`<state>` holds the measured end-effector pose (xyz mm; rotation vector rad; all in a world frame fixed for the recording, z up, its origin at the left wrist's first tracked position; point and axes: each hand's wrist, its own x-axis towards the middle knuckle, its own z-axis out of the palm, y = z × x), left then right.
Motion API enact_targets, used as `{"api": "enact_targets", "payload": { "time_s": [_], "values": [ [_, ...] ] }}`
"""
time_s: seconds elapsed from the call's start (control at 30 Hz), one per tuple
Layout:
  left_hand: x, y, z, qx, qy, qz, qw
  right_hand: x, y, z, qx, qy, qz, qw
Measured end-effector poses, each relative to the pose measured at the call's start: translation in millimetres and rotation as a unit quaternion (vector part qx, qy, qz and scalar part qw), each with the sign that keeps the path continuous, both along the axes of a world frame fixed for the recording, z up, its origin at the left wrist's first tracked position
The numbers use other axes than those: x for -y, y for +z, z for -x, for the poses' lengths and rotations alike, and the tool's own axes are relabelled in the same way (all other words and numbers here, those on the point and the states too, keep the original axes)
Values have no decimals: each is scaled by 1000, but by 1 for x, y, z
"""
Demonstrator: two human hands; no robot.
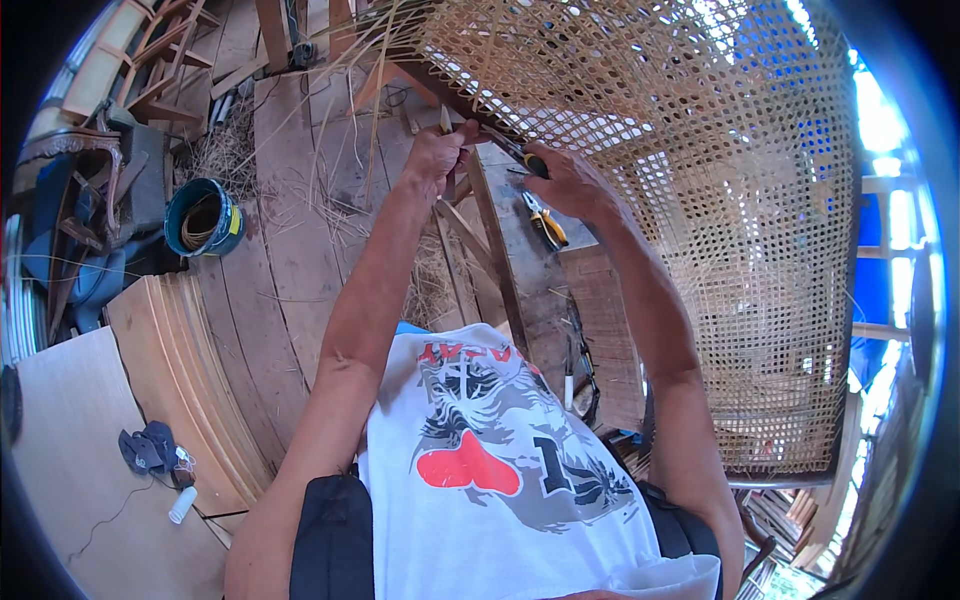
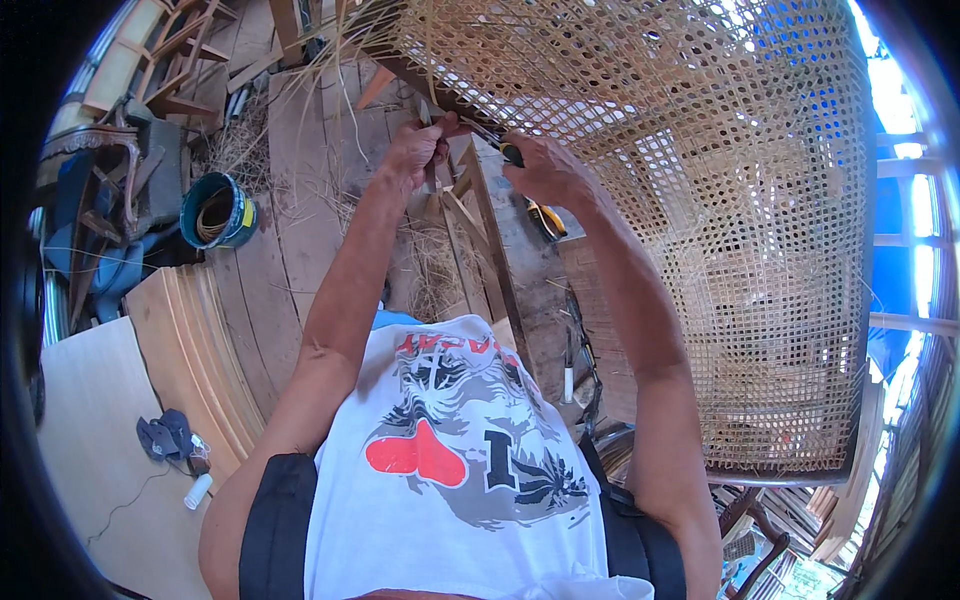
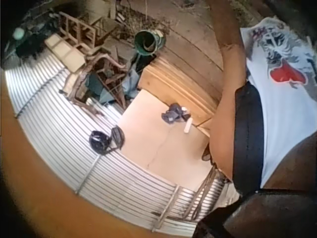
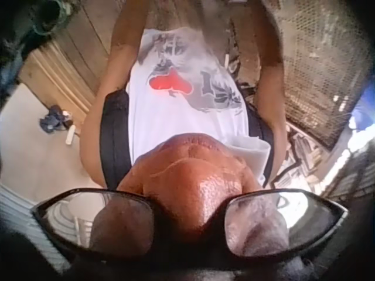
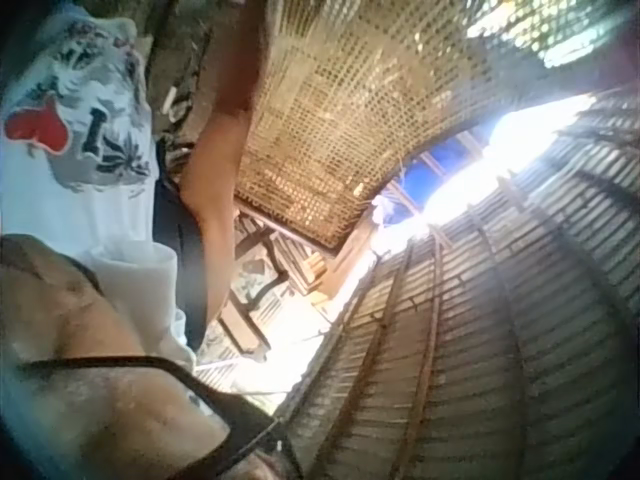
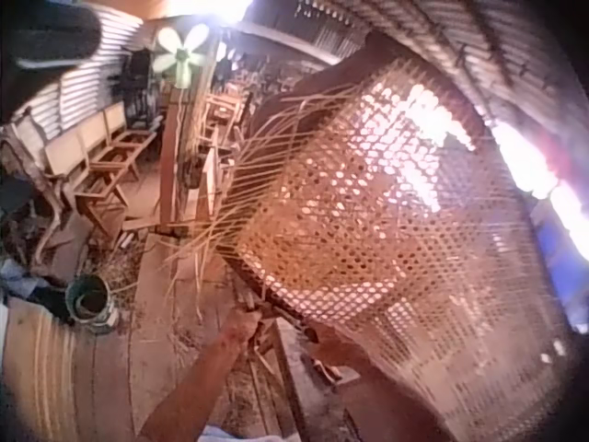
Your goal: The person weaves cane strips into a chair back mesh, trims excess strips along the frame using pliers, and selects and scrapes new cane strips with a knife.
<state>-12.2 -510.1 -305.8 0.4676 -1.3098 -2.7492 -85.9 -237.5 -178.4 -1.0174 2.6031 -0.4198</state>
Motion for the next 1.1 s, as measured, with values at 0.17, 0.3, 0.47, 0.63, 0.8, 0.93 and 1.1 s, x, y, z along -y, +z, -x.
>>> {"api": "enact_targets", "payload": {
  "time_s": [0.17,0.3,0.47,0.63,0.8,0.93,1.1],
  "values": [
    [-6,16,-7,22,6,-5,1000,4,11,-5,0,2,-11,1000],
    [-8,15,-6,13,11,-3,1000,9,29,-14,-6,4,-39,999],
    [0,-8,-2,16,29,-7,999,-6,34,-19,-15,3,-65,998],
    [65,-76,-74,144,158,624,752,-110,-31,-101,22,23,18,999],
    [9,-73,-115,74,167,617,765,-147,-55,-206,-16,-8,59,998],
    [-79,-1,-89,-88,249,560,785,-158,-68,-220,-42,-31,96,994],
    [-110,26,-49,-120,283,578,756,-169,-87,-225,-69,-58,140,986]
  ]
}}
